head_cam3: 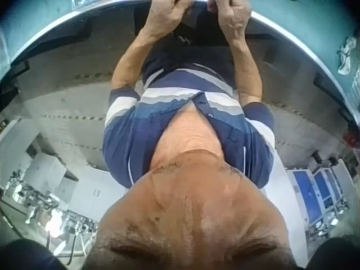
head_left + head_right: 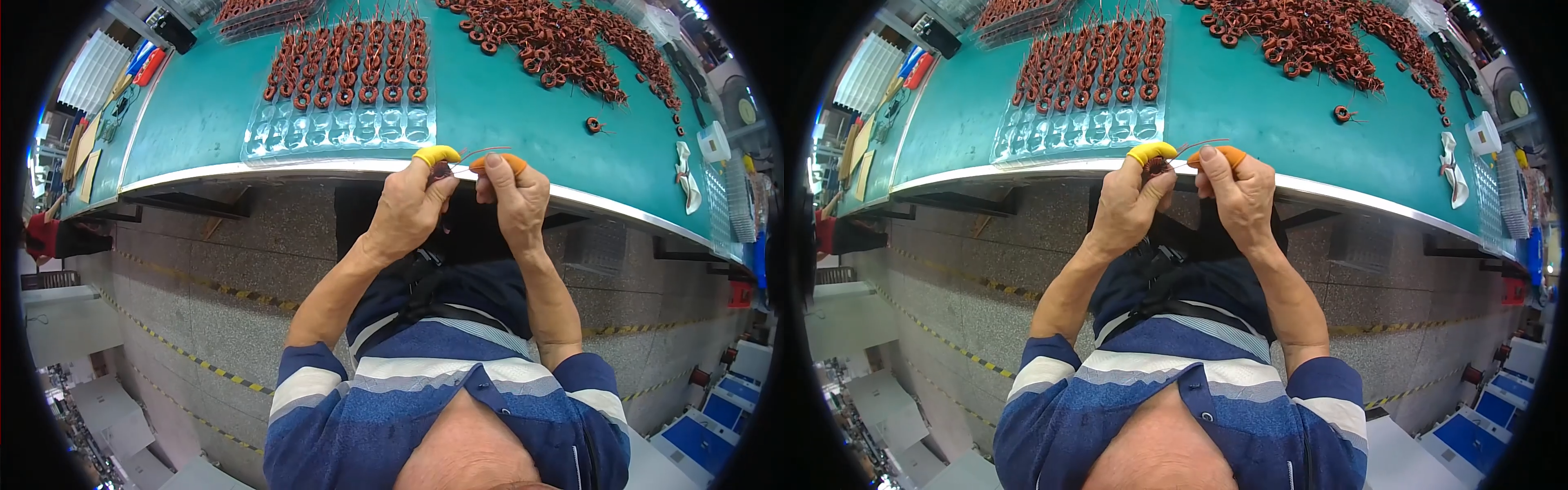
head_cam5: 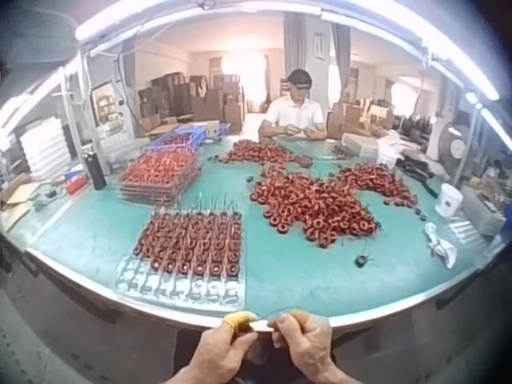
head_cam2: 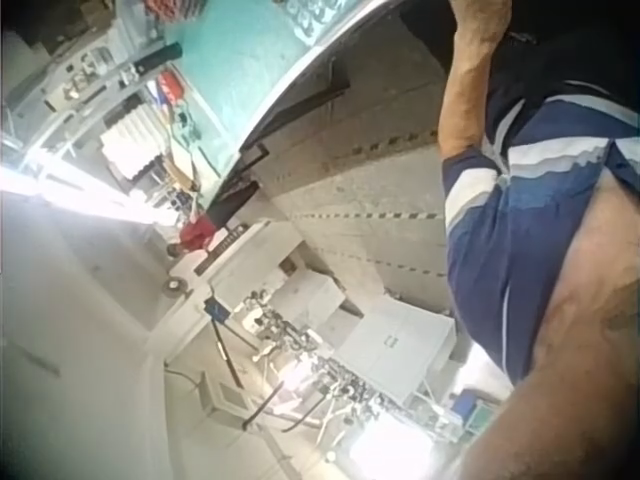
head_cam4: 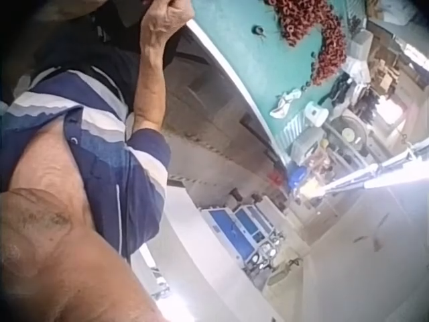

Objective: Inspecting toroidal inductors, trimming their wires with a handheld tool, and sorting them into plastic trays on a workbench.

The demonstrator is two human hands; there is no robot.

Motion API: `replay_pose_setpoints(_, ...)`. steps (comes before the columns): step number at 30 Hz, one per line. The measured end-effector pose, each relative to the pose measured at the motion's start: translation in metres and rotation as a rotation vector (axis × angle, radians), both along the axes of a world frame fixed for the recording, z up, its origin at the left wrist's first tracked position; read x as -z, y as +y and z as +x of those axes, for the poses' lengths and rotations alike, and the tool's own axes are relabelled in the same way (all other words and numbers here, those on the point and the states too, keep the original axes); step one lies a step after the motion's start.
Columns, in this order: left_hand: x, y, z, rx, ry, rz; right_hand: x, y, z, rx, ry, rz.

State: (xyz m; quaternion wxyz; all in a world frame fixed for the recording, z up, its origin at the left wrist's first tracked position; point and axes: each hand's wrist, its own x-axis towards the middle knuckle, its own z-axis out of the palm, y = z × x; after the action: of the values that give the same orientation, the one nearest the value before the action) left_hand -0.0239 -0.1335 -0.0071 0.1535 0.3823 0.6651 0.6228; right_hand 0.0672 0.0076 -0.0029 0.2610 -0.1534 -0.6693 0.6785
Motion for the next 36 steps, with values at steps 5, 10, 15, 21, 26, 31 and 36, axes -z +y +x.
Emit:
replay_pose_setpoints(5, -0.002, -0.007, -0.006, 0.237, -0.537, 0.086, 0.009, 0.010, -0.008, 0.129, 0.112, 0.122)
replay_pose_setpoints(10, 0.004, -0.012, -0.018, 0.375, -0.628, 0.016, -0.001, 0.013, 0.002, -0.133, 0.027, -0.007)
replay_pose_setpoints(15, 0.004, -0.007, -0.006, 0.270, -0.280, 0.046, 0.003, 0.015, 0.004, -0.175, -0.037, -0.309)
replay_pose_setpoints(21, 0.005, -0.007, 0.000, 0.263, -0.485, 0.194, -0.002, -0.011, 0.012, 0.031, 0.121, 0.169)
replay_pose_setpoints(26, 0.004, -0.007, 0.004, 0.177, -0.401, 0.188, -0.001, -0.004, 0.002, 0.024, 0.156, -0.106)
replay_pose_setpoints(31, 0.006, -0.005, -0.004, -0.004, 0.054, 0.044, 0.003, 0.005, 0.016, -0.009, -0.003, -0.160)
replay_pose_setpoints(36, -0.011, -0.001, -0.009, 0.067, 0.552, -0.043, 0.002, 0.001, 0.010, -0.180, -0.053, -0.278)
